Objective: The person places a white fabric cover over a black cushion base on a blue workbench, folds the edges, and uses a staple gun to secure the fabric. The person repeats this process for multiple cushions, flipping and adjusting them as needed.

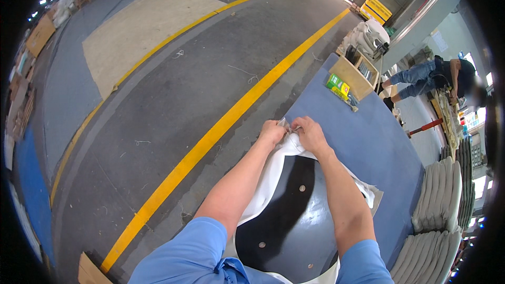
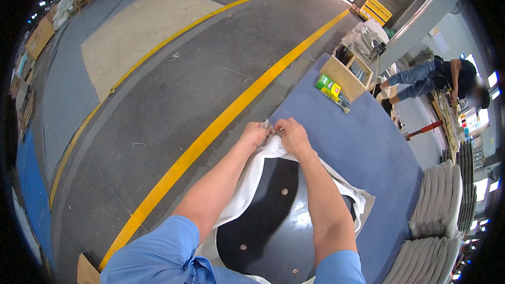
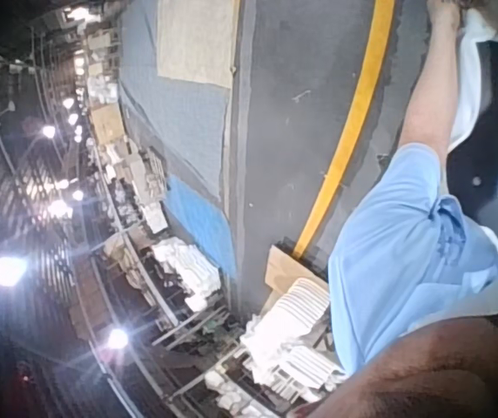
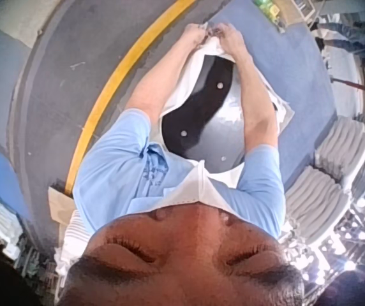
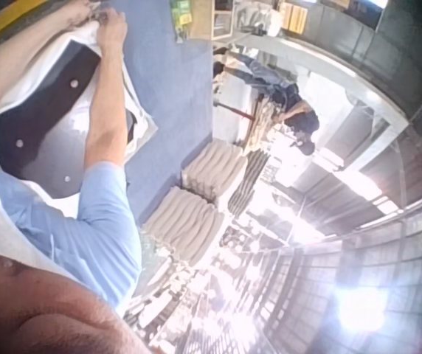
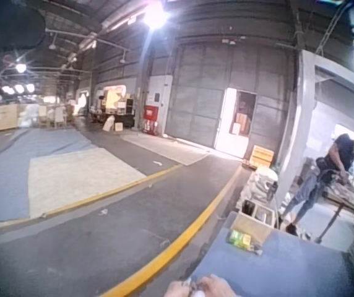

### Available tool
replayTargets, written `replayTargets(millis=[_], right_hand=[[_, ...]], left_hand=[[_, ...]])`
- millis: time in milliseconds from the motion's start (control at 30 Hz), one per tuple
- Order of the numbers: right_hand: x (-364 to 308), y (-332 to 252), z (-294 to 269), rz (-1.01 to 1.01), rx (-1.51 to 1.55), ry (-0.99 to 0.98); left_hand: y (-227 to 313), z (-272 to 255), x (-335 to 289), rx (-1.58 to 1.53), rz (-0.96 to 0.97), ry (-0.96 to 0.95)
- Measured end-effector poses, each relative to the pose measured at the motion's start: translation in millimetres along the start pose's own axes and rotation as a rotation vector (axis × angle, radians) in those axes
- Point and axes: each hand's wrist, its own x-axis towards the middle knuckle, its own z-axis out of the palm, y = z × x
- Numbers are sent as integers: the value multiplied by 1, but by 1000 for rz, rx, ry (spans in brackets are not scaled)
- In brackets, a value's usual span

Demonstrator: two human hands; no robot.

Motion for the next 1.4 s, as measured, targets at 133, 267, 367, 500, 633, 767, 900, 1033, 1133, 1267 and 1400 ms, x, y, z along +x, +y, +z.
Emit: replayTargets(millis=[133,267,367,500,633,767,900,1033,1133,1267,1400], right_hand=[[6,-12,5,6,99,57],[1,-4,10,80,110,74],[1,-1,13,78,131,127],[-1,6,16,123,177,154],[1,8,15,284,415,102],[5,3,15,389,531,62],[2,10,16,378,540,81],[9,4,19,355,523,44],[7,23,18,409,533,25],[22,12,5,505,456,-87],[40,-16,-6,508,196,-234]], left_hand=[[-12,-18,9,-155,96,-71],[-17,-9,13,-83,85,-51],[-17,-8,12,-19,71,-14],[-7,-9,9,-38,-9,-17],[-2,-6,4,-9,-2,12],[-2,-8,4,-19,-3,-19],[-3,-7,5,-141,-4,-99],[-5,-20,7,-149,-11,-88],[-1,-9,4,-195,-31,-134],[-2,-16,4,-211,-56,-164],[-7,-28,7,-216,-42,-162]])
